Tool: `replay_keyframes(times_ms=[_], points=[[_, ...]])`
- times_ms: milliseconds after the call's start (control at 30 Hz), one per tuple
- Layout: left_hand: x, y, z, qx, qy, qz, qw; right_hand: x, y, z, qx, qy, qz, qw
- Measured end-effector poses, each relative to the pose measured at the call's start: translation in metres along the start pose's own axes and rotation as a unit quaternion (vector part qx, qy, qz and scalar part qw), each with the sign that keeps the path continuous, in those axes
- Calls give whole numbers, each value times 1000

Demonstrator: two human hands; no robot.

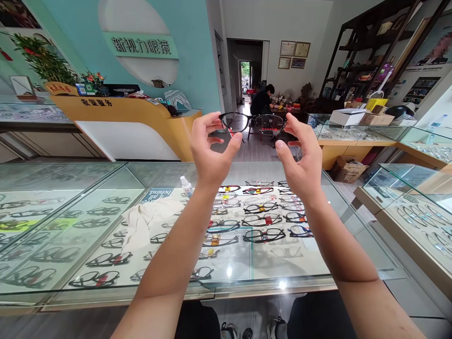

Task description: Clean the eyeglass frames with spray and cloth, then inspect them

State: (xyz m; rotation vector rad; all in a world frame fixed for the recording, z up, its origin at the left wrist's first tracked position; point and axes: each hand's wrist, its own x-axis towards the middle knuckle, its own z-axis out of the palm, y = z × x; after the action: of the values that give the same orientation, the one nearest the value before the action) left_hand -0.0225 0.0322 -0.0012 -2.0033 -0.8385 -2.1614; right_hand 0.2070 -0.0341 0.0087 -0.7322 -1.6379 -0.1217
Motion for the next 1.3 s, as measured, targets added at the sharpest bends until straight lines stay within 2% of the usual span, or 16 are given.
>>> replay_keyframes(times_ms=[267,400,567,700,900,1100,1300], points=[[-2,13,2,51,36,-7,998,1,-3,0,-4,7,-9,1000],[-4,21,2,98,61,18,993,1,0,2,25,2,27,999],[-6,24,2,148,81,51,984,2,9,4,121,-14,95,988],[-8,20,4,110,86,75,987,3,13,4,169,-18,123,978],[-6,22,5,110,90,76,987,4,14,2,149,-34,102,983],[-5,21,6,69,87,69,991,3,3,3,125,18,109,986],[-4,11,6,15,33,22,999,6,-9,0,136,55,114,983]])
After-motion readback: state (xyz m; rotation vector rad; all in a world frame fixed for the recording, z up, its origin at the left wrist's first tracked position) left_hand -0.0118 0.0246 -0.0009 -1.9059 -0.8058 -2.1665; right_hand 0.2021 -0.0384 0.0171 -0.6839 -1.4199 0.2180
